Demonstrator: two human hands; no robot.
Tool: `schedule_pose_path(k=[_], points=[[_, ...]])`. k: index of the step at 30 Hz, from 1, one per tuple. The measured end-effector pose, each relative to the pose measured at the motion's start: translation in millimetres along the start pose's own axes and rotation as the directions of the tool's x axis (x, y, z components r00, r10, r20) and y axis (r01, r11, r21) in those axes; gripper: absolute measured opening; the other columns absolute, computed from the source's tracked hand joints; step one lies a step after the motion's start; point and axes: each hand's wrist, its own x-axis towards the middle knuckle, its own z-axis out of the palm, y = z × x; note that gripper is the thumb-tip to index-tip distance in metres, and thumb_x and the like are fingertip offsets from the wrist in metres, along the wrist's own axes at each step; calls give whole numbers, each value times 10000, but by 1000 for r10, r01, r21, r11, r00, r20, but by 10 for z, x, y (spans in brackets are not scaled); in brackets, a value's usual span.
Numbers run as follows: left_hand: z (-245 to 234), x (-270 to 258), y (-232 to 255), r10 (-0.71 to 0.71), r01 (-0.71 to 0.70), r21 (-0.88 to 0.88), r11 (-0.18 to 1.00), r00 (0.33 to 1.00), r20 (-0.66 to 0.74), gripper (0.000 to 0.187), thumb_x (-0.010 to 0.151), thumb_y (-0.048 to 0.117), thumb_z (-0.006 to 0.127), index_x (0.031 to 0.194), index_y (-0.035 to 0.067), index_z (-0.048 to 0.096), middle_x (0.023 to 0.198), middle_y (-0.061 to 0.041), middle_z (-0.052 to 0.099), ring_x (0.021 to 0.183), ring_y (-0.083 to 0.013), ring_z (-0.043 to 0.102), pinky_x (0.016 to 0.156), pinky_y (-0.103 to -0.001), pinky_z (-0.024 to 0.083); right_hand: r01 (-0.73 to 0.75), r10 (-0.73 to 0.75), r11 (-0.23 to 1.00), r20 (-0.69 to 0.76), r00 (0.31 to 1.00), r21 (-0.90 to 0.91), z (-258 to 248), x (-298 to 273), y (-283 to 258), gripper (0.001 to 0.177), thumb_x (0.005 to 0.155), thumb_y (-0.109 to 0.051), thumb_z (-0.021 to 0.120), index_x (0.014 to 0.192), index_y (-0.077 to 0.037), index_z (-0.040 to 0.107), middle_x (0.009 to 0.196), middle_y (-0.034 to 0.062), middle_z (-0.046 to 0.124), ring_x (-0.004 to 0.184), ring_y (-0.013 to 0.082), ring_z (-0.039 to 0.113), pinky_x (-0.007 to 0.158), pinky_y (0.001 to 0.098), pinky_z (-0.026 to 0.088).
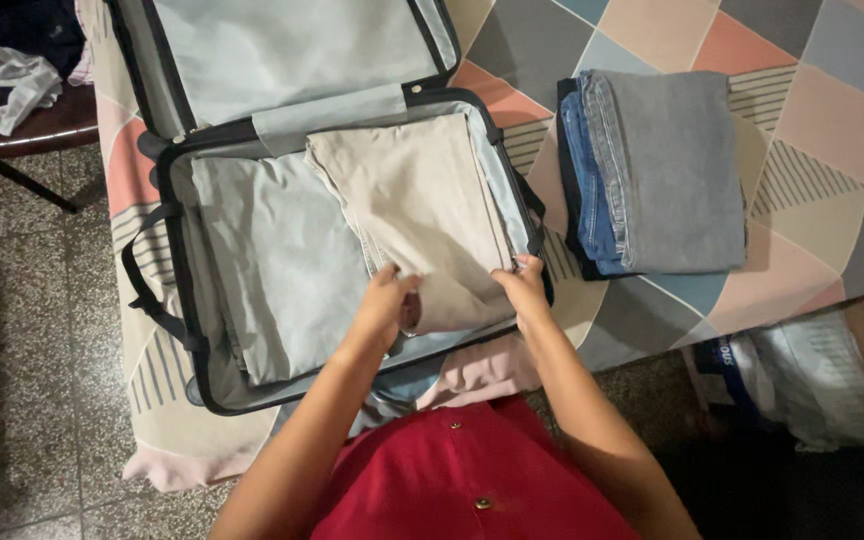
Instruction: The person unzips a suitcase, removes multiple pairs of jeans and pants, and stacks them on a bed. They then unzip an internal compartment, remove several folded shirts, place them on the bed, and finally zip the suitcase back up.
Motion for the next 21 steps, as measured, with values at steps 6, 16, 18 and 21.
schedule_pose_path(k=[6, 16, 18, 21], points=[[-101, -103, 320, 151, -136, 144, 980, 983, -100, 383, 910, 169, 644, 1244, -19, 633, 914, -63, 695, 799, -190, 626, 705, -354, 514, -36, 28, 998, 137, 990, 57, -40, 5, -742, 846, 787, -186, 809, 1451, 44, 337, 1178, 193, 668, 1022, 222, 675, 875, 334, 549], [-409, -290, -472, 314, -285, 154, 946, 924, -218, 728, 857, 147, 683, 1493, 16, 353, 1348, -173, 589, 1172, -235, 581, 968, -340, 486, 9, 51, 984, 329, 943, -178, 232, 70, -861, 512, 766, -191, 817, 1212, 21, 684, 1063, 121, 767, 946, 233, 741, 845, 347, 595], [-436, -348, -364, 193, -163, 125, 979, 939, -283, 716, 867, 204, 661, 1499, 37, 367, 1361, -150, 585, 1165, -238, 575, 925, -355, 487, -82, 111, 992, 343, 933, -99, 198, 92, -906, 492, 761, -164, 786, 1207, 12, 678, 1052, 128, 765, 935, 243, 740, 835, 364, 599], [-435, -492, -124, 2, 32, 96, 995, 944, -331, 687, 889, 308, 636, 1491, 56, 422, 1354, -119, 597, 1154, -242, 576, 884, -399, 484, -177, 148, 983, 373, 916, 44, 142, 55, -1209, 465, 769, -152, 754, 1199, 7, 674, 1046, 130, 760, 934, 246, 737, 837, 380, 602]])
